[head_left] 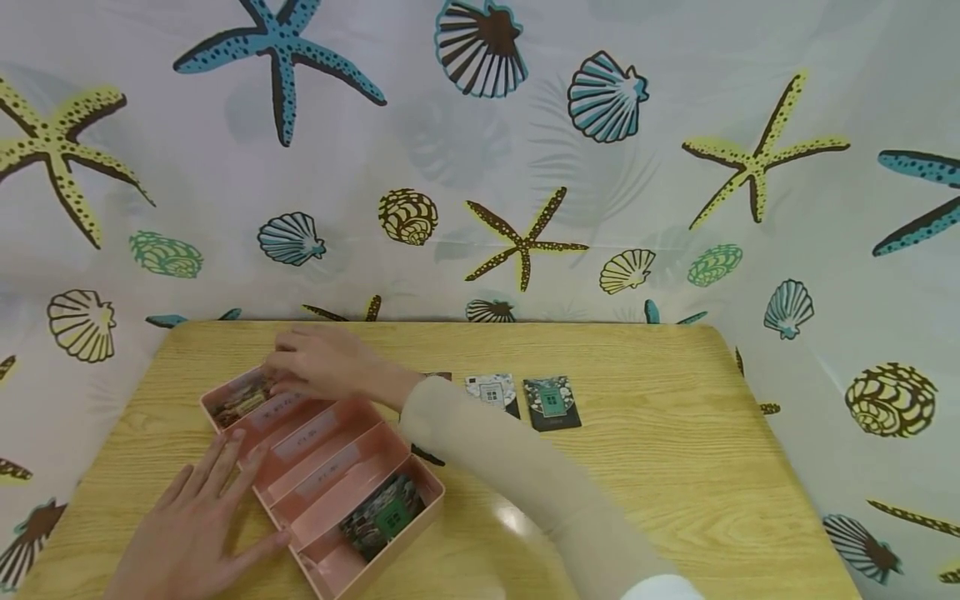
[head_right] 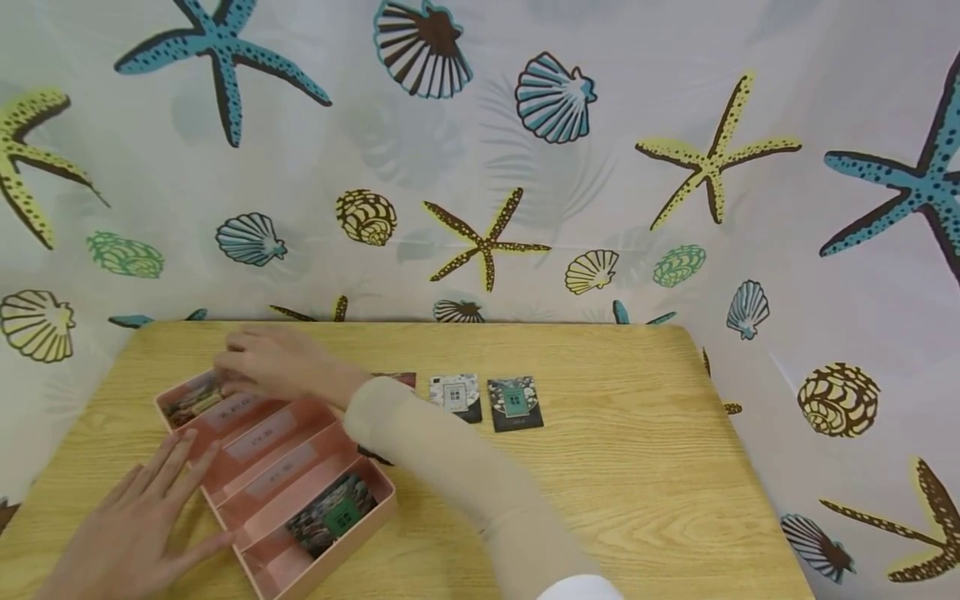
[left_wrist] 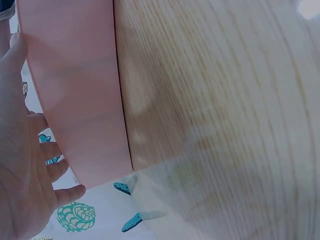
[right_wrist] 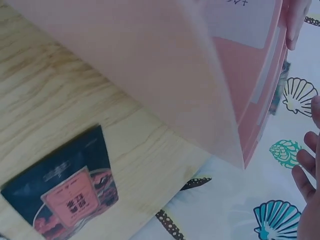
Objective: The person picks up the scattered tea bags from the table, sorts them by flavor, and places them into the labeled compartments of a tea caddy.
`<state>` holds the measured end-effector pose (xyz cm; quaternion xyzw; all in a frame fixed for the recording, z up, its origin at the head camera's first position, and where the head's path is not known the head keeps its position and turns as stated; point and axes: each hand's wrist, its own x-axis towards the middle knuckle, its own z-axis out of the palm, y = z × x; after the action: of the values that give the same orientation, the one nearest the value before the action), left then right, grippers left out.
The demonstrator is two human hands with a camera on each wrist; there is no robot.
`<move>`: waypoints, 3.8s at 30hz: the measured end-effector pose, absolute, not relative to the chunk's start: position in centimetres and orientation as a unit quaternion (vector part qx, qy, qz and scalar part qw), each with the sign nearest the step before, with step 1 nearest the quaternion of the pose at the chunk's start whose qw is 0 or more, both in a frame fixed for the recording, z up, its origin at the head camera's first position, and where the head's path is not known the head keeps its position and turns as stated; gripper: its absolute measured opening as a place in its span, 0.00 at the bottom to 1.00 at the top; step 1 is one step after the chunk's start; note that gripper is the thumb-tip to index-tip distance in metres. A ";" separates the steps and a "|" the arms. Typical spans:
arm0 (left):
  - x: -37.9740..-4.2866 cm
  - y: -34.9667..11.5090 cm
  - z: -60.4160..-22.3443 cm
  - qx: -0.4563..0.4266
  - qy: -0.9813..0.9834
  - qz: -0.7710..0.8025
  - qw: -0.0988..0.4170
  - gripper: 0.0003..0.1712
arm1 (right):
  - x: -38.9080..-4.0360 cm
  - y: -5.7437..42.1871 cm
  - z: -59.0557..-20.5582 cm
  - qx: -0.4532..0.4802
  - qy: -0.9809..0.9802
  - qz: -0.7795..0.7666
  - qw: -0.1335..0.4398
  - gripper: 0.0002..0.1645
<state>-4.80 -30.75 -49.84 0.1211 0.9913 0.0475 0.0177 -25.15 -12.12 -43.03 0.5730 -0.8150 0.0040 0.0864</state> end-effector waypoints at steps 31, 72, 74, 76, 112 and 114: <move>-4.9 -30.7 -50.0 0.117 0.992 0.045 0.017 0.64 | -26.7 -1.7 -45.2 0.479 -0.876 0.047 0.021 0.36; -5.1 -30.5 -49.8 0.110 0.992 0.047 0.041 0.64 | -28.1 3.7 -53.3 0.409 -0.911 -0.032 -0.039 0.55; -5.1 -30.5 -49.9 0.110 0.992 0.047 0.042 0.64 | -28.1 3.7 -53.3 0.408 -0.911 -0.037 -0.041 0.56; -5.1 -30.5 -49.9 0.109 0.992 0.047 0.044 0.64 | -28.2 3.6 -53.3 0.405 -0.912 -0.041 -0.043 0.57; -5.2 -30.6 -49.9 0.110 0.992 0.045 0.038 0.64 | -27.4 3.7 -50.2 0.473 -0.873 0.078 0.090 0.17; -5.2 -30.6 -49.9 0.111 0.992 0.046 0.037 0.64 | -27.3 3.7 -50.0 0.480 -0.868 0.082 0.097 0.16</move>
<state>-5.23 -30.58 -49.90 0.1105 0.9921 0.0459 0.0367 -27.30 3.66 -50.01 0.4796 -0.8683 0.0818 0.0968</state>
